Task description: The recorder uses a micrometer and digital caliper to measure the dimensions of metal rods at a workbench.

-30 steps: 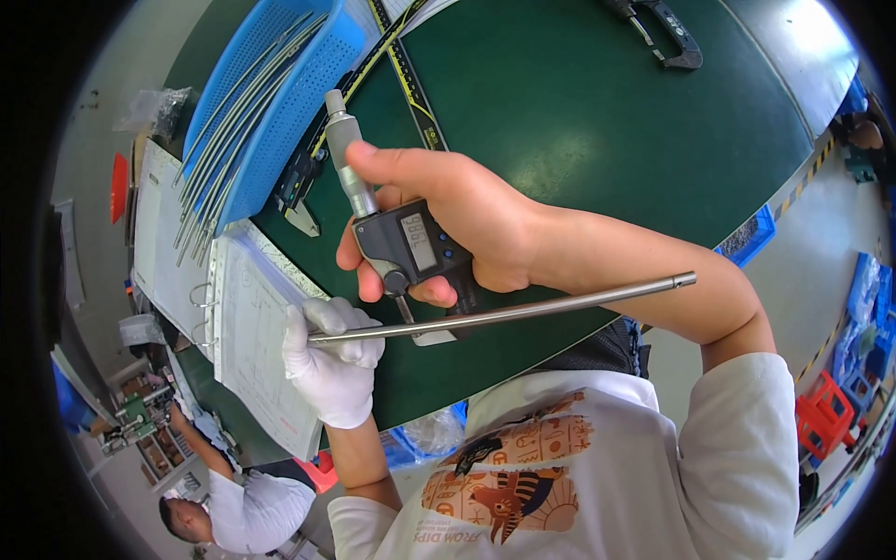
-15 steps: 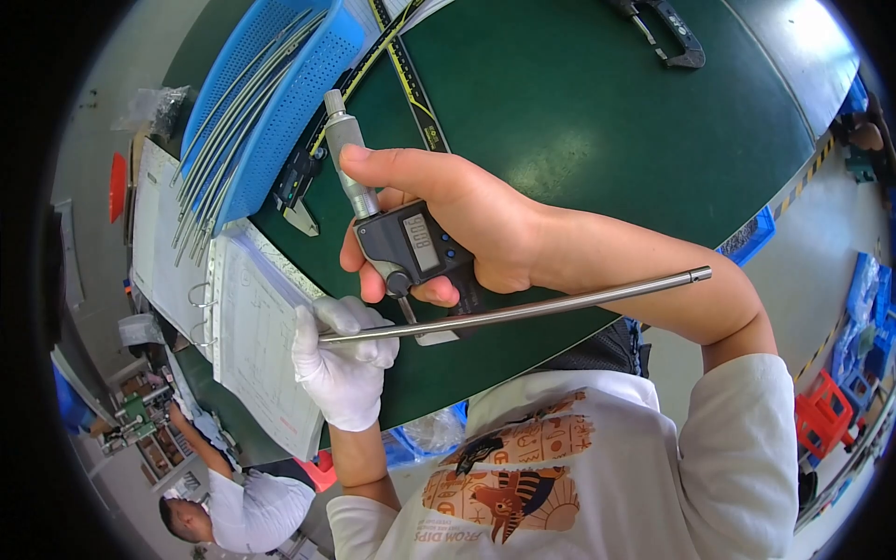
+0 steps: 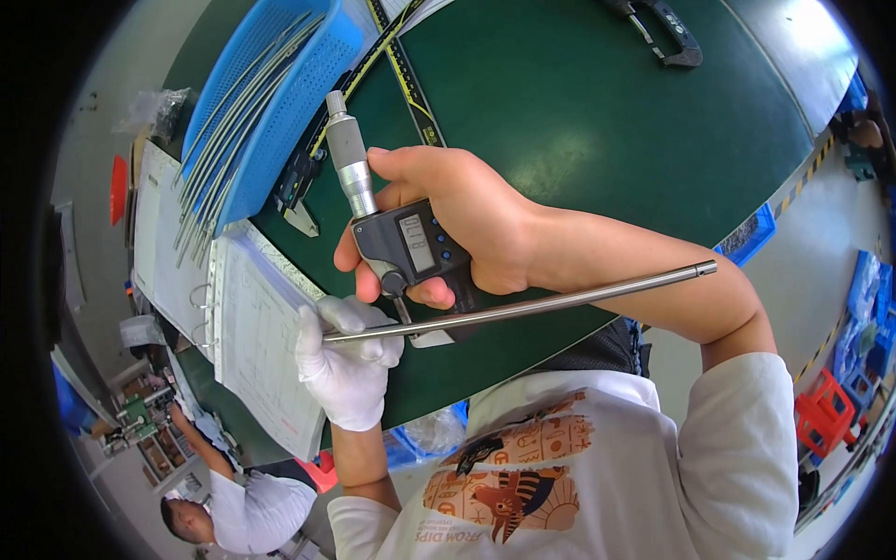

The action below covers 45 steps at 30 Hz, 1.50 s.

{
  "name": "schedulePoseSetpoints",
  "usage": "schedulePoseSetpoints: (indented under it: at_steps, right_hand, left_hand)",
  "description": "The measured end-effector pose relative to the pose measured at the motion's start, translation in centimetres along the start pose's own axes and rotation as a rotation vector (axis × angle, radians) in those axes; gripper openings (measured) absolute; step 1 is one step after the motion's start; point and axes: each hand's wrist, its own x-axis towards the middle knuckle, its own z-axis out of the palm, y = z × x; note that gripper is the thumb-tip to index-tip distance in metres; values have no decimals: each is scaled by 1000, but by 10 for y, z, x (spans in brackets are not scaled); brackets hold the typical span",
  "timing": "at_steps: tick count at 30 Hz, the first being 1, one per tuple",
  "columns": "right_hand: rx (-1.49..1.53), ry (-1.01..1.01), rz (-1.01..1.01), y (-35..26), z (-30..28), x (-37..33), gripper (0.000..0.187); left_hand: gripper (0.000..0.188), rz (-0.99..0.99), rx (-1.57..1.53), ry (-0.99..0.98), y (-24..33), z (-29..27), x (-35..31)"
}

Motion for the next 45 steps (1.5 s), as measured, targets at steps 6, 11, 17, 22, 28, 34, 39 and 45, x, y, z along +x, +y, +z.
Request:
schedulePoseSetpoints:
  at_steps: [6, 11, 17, 22, 28, 34, 39, 45]
  right_hand:
    - [-89, 44, -10, -1, 3, -1, 66]
    - [-152, 44, -20, -1, 3, 0, 65]
    - [-136, 15, -9, -1, 1, -1, 66]
    - [-75, 24, -16, -2, 3, -1, 67]
    - [-19, 20, 26, -1, 3, -1, 69]
    - [-189, 68, 0, -1, 5, -1, 68]
    - [-180, 42, -5, -2, 4, -1, 66]
    - [-108, 8, -21, 0, 2, 0, 69]
  left_hand:
    - [50, -29, -42, -29, -4, -1, 1]
    - [51, -39, -53, -37, -4, -1, 0]
    - [51, -79, -73, -77, -1, -7, 1]
    - [50, -65, -93, -86, -4, -3, 0]
    - [49, -124, -98, -90, -7, -1, -1]
    - [50, -137, -89, -95, -6, -1, -1]
    - [49, -114, -59, -82, -3, -6, -1]
    - [48, -61, -76, -108, -6, -7, -1]
